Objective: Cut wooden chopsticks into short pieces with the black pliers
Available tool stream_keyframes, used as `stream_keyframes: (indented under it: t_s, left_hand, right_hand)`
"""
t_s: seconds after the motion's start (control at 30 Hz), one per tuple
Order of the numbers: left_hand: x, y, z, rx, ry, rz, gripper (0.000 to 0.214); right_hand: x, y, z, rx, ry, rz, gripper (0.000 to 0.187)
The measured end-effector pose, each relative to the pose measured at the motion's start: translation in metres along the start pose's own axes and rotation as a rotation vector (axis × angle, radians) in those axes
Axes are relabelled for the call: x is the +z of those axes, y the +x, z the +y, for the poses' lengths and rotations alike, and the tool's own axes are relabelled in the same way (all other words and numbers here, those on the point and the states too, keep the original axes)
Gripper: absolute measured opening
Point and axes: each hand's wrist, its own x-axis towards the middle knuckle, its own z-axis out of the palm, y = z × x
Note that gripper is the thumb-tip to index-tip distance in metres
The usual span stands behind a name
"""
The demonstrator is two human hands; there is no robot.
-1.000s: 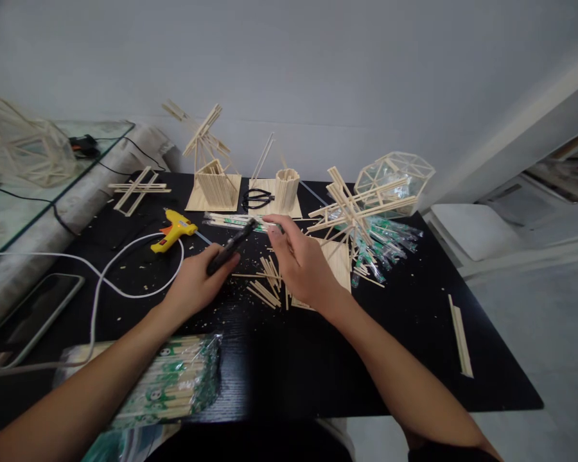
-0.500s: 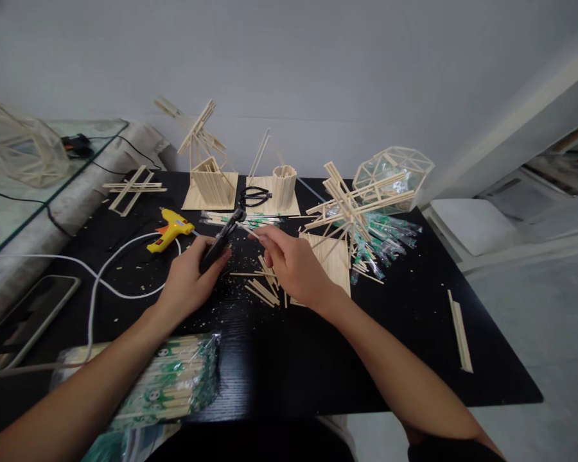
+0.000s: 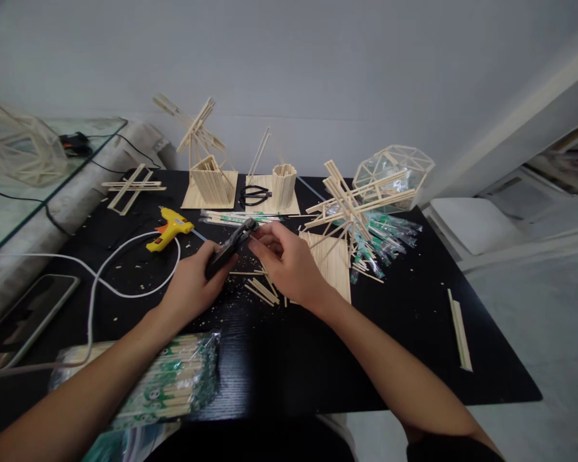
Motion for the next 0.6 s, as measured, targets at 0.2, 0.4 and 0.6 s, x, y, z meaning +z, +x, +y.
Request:
stream_keyframes:
  t_s: [0.2,0.4,0.6]
  left_hand:
    - [0.0008,-0.0019,0.002,0.009,0.001,-0.017,0.024]
    - [0.0007,-0.0024,0.0022,0.021,0.002,-0.019,0.023]
    - [0.0016,-0.0014,0.0003,0.053,-0.008,-0.029,0.022]
  right_hand:
    - [0.0044,0.0001,0.0015,-0.001,0.073,0.069,0.008]
    - [0.0044,0.0002,0.0018,0.002,0.142,0.08,0.005]
    - [0.0048,0.0019,0.004,0.021,0.158,0.064,0.007]
